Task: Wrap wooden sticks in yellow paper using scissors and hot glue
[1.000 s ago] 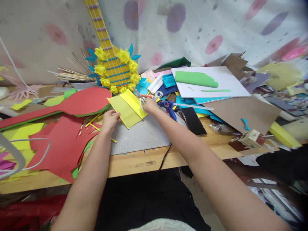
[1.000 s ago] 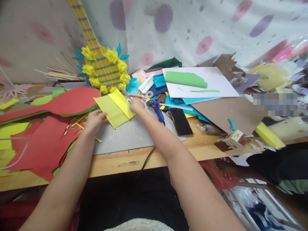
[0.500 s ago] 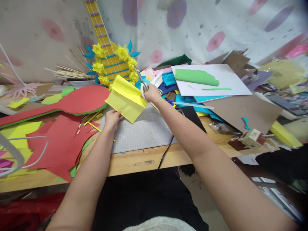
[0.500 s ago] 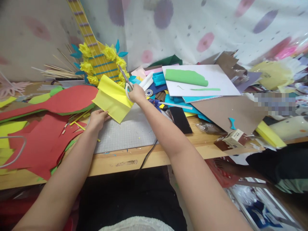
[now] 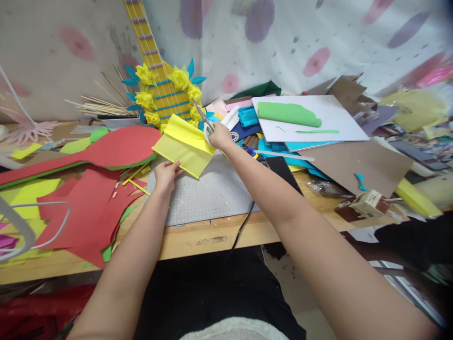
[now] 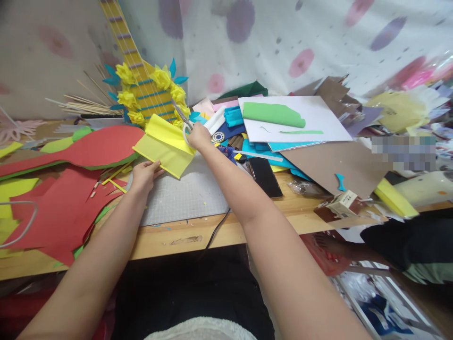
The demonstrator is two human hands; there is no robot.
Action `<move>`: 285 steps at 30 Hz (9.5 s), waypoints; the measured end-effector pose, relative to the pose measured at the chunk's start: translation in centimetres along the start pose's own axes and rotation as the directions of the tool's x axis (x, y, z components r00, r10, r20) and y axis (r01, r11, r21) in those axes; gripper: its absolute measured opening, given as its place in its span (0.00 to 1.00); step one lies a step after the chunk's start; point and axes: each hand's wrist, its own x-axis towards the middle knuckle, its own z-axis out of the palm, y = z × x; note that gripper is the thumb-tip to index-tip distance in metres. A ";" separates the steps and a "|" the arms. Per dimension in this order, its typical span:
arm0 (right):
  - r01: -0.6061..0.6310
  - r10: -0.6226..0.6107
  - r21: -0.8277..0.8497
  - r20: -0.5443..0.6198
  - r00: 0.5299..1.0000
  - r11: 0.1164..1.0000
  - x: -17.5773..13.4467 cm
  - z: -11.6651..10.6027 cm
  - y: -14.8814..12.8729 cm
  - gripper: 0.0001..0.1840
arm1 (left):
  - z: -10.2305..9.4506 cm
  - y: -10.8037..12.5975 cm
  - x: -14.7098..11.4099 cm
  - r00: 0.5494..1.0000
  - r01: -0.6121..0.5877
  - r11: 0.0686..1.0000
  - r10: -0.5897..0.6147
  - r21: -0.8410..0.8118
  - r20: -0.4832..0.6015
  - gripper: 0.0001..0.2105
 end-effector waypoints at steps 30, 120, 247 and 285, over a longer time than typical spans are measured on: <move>-0.337 -0.454 0.580 0.804 0.383 0.742 -8.6 -2.6 7.4 0.29 | 1.0 0.4 -0.4 0.999 0.033 0.995 -0.032 0.099 -0.008 0.05; -0.105 -0.439 0.518 0.802 0.406 0.849 -7.1 -1.0 5.4 0.26 | 1.0 0.4 -1.9 0.985 0.169 0.950 -0.169 -0.263 0.022 0.05; -0.149 -0.671 0.710 0.701 0.242 0.688 -5.0 1.9 3.2 0.30 | -0.6 1.6 -4.3 0.970 0.157 0.955 -0.100 -0.253 0.222 0.11; -0.046 -0.595 0.683 0.666 0.450 0.729 -5.7 2.2 2.5 0.25 | 0.3 0.3 -4.4 0.970 0.150 0.939 -0.079 -0.311 0.228 0.15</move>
